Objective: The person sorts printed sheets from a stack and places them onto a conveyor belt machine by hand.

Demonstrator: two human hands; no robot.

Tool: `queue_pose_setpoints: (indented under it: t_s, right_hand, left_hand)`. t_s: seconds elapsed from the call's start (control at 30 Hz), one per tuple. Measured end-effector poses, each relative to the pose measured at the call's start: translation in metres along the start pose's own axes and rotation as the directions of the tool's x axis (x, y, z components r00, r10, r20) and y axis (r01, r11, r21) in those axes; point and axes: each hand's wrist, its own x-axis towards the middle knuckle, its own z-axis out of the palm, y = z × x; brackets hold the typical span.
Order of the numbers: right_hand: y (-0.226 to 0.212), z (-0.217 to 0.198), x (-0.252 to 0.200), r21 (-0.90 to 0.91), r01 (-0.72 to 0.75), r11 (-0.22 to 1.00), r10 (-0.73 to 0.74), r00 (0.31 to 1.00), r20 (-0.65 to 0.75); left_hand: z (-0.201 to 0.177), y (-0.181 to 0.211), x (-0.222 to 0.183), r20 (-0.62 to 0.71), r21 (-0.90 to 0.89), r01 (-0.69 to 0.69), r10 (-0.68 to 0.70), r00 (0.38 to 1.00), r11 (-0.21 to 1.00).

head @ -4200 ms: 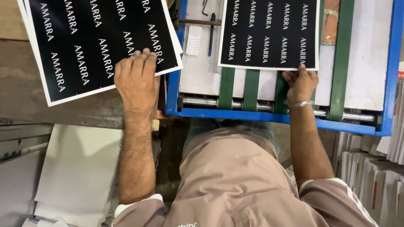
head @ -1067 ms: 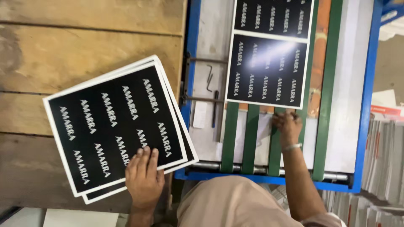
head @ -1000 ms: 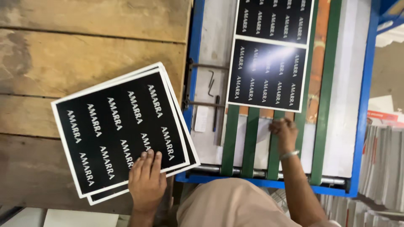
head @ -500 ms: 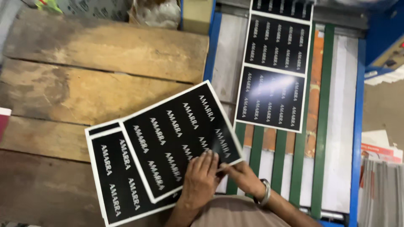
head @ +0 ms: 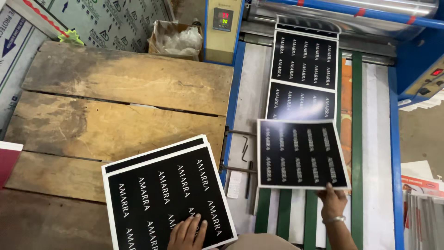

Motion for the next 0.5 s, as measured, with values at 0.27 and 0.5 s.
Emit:
queue_pose_setpoints:
  t_s: [0.27, 0.5]
  right_hand:
    - [0.049, -0.051, -0.066, 0.054, -0.17, 0.984, 0.174, 0.983, -0.063]
    - [0.095, -0.074, -0.047, -0.198, 0.007, 0.98, 0.021, 0.99, 0.139]
  left_hand:
    - [-0.018, 0.011, -0.008, -0.035, 0.064, -0.017, 0.02, 0.999, 0.998]
    - [-0.075, 0.039, 0.011, 0.013, 0.088, 0.017, -0.018, 1.0, 0.996]
